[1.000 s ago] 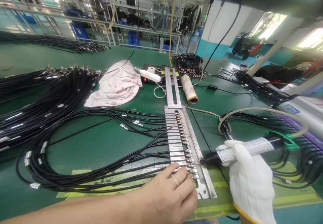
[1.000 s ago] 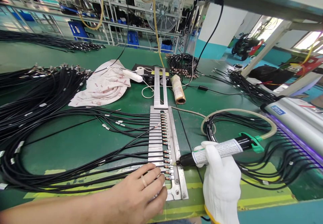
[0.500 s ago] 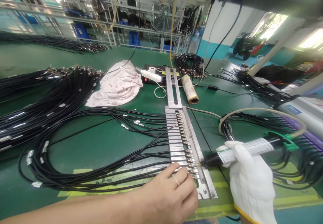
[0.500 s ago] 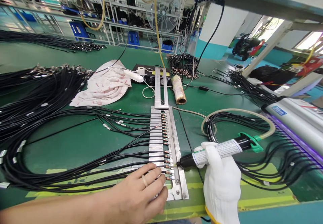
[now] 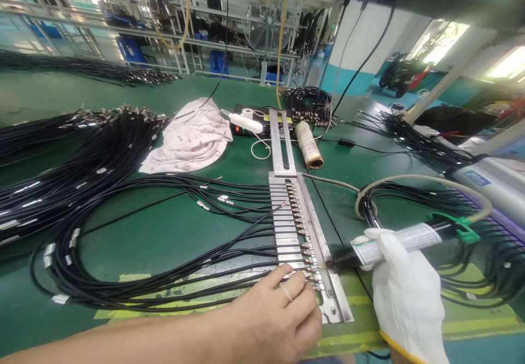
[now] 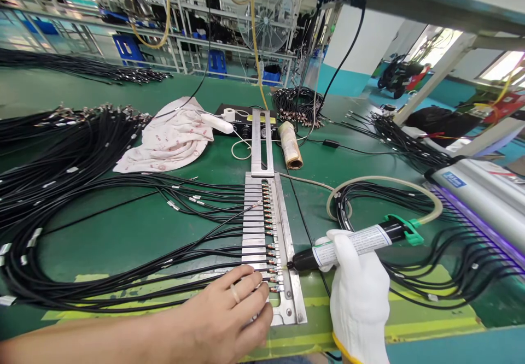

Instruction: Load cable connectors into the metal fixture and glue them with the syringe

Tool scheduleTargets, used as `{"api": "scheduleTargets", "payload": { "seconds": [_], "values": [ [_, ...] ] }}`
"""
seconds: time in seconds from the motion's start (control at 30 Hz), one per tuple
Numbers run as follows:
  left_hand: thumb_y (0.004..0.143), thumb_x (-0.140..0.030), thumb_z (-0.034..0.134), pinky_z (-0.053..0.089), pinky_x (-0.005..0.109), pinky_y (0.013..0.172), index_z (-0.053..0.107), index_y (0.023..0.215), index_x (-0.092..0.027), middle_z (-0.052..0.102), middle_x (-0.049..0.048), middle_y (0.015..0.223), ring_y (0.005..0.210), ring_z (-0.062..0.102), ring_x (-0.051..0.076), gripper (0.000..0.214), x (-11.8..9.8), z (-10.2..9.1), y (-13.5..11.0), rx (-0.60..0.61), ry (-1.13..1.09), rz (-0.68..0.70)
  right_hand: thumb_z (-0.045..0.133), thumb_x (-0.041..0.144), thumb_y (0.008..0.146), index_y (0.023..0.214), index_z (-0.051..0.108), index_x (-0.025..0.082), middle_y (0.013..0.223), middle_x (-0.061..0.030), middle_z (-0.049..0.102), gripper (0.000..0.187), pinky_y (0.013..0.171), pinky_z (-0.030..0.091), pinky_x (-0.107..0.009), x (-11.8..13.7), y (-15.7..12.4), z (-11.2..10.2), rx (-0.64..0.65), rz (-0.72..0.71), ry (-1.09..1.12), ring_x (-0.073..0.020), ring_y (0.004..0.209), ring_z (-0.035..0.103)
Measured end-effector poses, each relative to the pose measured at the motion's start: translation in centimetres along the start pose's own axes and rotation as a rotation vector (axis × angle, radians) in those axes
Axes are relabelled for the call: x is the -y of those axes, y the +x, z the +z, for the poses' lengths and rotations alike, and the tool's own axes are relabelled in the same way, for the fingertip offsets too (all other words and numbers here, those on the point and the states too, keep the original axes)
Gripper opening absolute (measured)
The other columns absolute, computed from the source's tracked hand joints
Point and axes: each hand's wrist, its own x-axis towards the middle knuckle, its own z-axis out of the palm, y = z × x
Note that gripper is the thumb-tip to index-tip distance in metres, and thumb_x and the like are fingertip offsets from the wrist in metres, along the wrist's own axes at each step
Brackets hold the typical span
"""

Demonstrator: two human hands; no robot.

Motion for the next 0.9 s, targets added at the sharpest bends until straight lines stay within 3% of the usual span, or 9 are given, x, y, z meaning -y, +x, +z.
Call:
{"api": "scheduleTargets", "payload": {
  "seconds": [0.3, 0.53, 0.7, 0.9],
  "values": [
    [0.091, -0.024, 0.061, 0.056, 0.044, 0.085, 0.067, 0.099, -0.011, 0.065, 0.0099, 0.097, 0.087, 0.065, 0.025, 0.016, 0.1, 0.0, 0.0, 0.002, -0.003, -0.007, 0.069, 0.044, 0.068, 0.086, 0.071, 0.012, 0.076, -0.0076, 0.063, 0.037, 0.064, 0.049, -0.036, -1.2, 0.5, -0.3, 0.019, -0.067, -0.041, -0.0259, 0.071, 0.063],
    [0.091, -0.024, 0.061, 0.055, 0.043, 0.084, 0.067, 0.100, -0.011, 0.066, 0.0100, 0.097, 0.088, 0.065, 0.025, 0.017, 0.0, -0.1, 0.1, 0.000, 0.010, -0.003, 0.065, 0.041, 0.085, 0.092, 0.070, 0.012, 0.079, -0.0088, 0.066, 0.031, 0.061, 0.050, -0.034, -2.2, 0.8, -1.0, 0.101, -0.145, -0.115, -0.0250, 0.070, 0.065],
    [0.091, -0.025, 0.060, 0.055, 0.043, 0.086, 0.067, 0.101, -0.012, 0.066, 0.0098, 0.098, 0.089, 0.065, 0.025, 0.017, 0.0, 0.0, 0.1, 0.002, 0.007, -0.009, 0.066, 0.042, 0.084, 0.089, 0.067, 0.014, 0.077, -0.0077, 0.065, 0.029, 0.057, 0.047, -0.034, -3.4, 1.5, -0.9, 0.075, -0.184, -0.033, -0.0223, 0.063, 0.061],
    [0.091, -0.024, 0.060, 0.054, 0.043, 0.087, 0.066, 0.100, -0.011, 0.066, 0.0100, 0.098, 0.088, 0.064, 0.025, 0.017, -0.1, 0.0, 0.1, -0.001, 0.004, -0.012, 0.065, 0.041, 0.083, 0.089, 0.068, 0.012, 0.078, -0.0087, 0.066, 0.030, 0.063, 0.050, -0.036, -1.8, 0.8, -0.7, 0.095, -0.147, -0.083, -0.0258, 0.071, 0.065]
  ]
}}
